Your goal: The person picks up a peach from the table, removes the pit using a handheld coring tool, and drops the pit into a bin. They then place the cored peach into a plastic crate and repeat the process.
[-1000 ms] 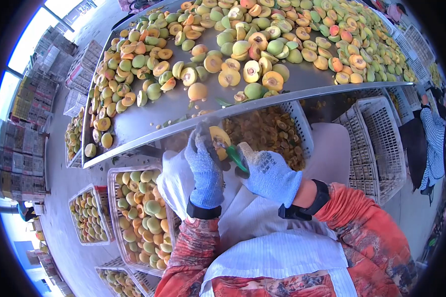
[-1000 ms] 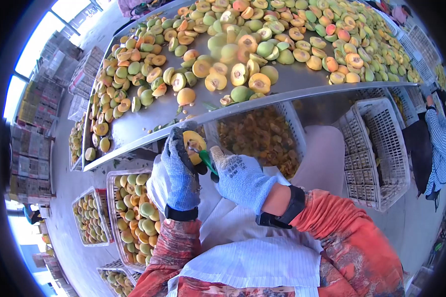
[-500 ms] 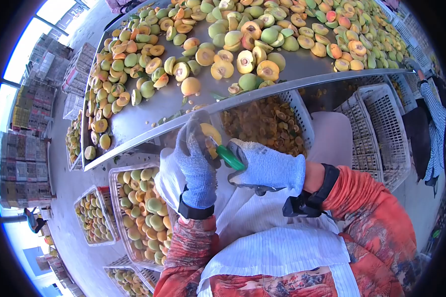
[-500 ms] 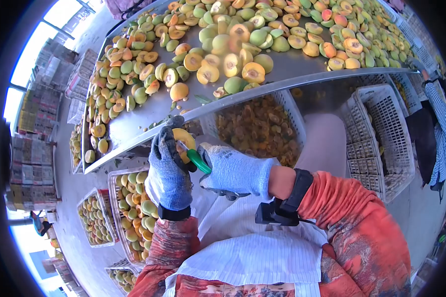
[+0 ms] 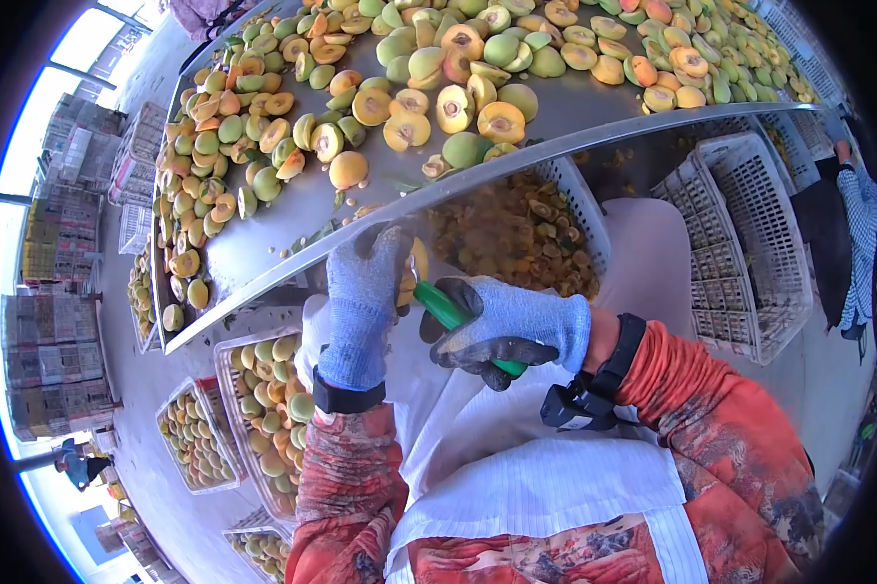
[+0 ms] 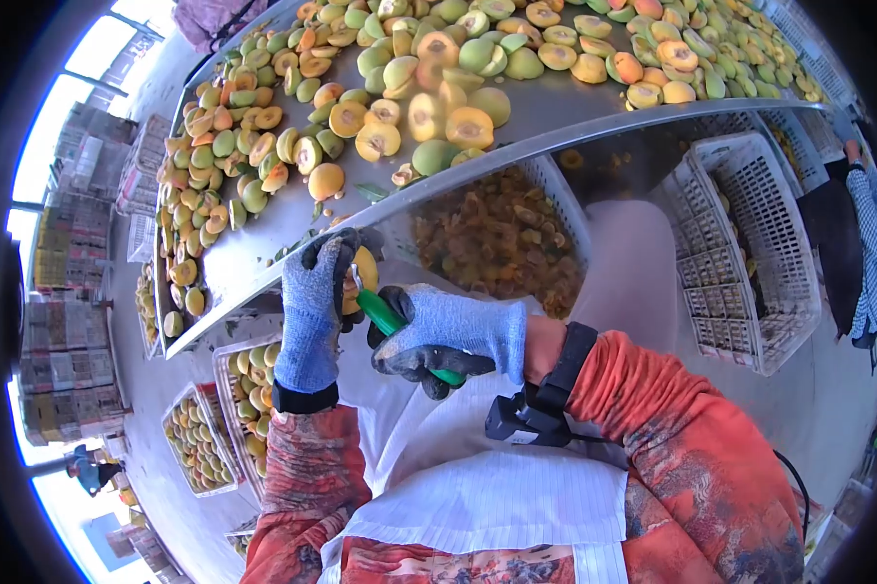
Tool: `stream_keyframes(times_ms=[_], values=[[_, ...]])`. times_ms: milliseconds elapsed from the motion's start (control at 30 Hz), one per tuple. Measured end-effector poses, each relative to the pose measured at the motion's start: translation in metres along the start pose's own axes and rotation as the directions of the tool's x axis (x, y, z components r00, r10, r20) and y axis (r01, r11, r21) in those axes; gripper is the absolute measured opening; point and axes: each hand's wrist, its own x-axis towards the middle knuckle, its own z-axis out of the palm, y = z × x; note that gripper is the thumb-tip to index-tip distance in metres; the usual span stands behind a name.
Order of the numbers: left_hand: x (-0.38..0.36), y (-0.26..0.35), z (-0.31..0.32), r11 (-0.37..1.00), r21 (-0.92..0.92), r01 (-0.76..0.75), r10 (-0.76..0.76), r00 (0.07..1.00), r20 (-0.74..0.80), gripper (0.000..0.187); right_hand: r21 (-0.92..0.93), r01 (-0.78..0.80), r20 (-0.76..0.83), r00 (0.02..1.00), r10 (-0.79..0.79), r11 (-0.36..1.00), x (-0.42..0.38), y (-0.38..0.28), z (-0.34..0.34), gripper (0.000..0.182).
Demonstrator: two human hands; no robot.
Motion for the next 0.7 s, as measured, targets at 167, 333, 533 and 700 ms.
stream_keyframes(times_ms=[167,333,533,700], values=[[0.008,0.005,0.016,0.991,-0.071,0.117,-0.118,0.993,-0.01,0.024,0.282,0.03,0.003,0.999,-0.032,0.959,-0.004,0.005,-0.002,0.038],[0.023,-0.026,0.009,0.762,0.401,-0.509,0.512,0.852,0.109,0.021,0.387,0.046,0.016,0.998,-0.056,0.921,-0.004,0.018,-0.006,0.039],[0.006,0.017,0.028,0.901,-0.374,0.221,-0.115,0.951,0.286,0.038,0.507,0.153,0.012,0.983,-0.184,0.848,-0.002,0.033,-0.02,0.044],[0.014,-0.02,0.029,0.635,-0.731,0.25,0.131,0.897,0.421,0.037,0.401,0.357,-0.056,0.929,-0.366,0.844,-0.033,-0.003,-0.031,0.041]])
